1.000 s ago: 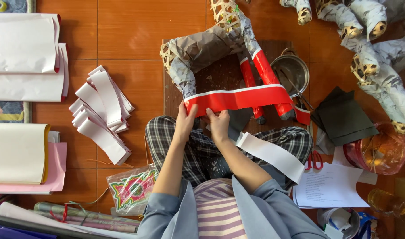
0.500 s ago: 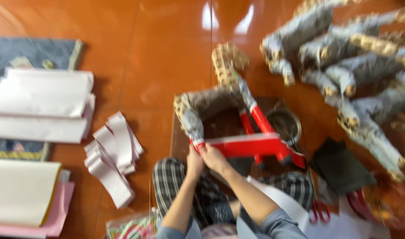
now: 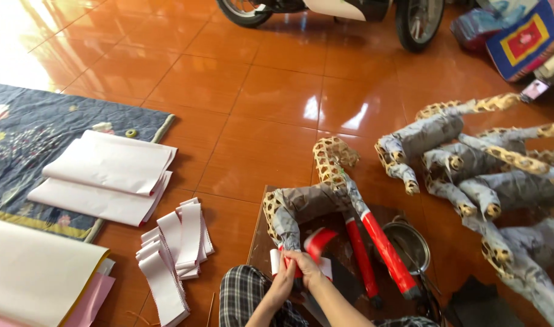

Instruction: Decorating paper-mache giraffe figures by gluing red and white paper strips.

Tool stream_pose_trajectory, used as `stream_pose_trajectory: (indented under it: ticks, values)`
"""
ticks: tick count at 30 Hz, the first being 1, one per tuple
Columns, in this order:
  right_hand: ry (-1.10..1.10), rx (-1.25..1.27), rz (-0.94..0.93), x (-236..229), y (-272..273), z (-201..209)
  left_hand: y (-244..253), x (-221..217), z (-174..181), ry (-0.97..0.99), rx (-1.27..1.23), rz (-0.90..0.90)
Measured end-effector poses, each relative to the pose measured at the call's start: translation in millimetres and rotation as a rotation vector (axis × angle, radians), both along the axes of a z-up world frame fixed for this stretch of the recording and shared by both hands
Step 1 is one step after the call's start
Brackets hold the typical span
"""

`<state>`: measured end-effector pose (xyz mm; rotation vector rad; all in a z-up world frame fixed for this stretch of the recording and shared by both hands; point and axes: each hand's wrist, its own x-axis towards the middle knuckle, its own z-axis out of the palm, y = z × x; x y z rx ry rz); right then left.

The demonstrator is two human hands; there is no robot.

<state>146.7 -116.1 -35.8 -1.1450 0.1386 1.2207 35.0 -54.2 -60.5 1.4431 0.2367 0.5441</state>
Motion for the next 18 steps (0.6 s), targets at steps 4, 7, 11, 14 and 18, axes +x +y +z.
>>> stream_pose_trajectory:
  ticks: [4, 7, 11, 14, 18]
  values:
    - [-0.033, -0.022, -0.028, -0.6, 1.6, 8.0, -8.3, -20.9, 64.5, 0.485, 0.041, 0.061]
    - [-0.024, -0.015, -0.056, -6.4, 1.0, 18.9, 9.9, -31.1, 93.4, 0.248, 0.205, 0.355]
    - [-0.23, -0.094, -0.025, -8.8, -1.8, 21.4, 60.9, -31.5, 138.9, 0.285, 0.2, 0.687]
    - [-0.923, -0.203, 0.043, -37.6, -14.8, 94.2, 74.5, -14.4, 208.3, 0.013, 0.447, 0.868]
    - [-1.707, -0.264, 0.156, -56.6, -26.2, 113.9, 33.4, 56.9, 181.1, 0.278, 0.43, 0.532]
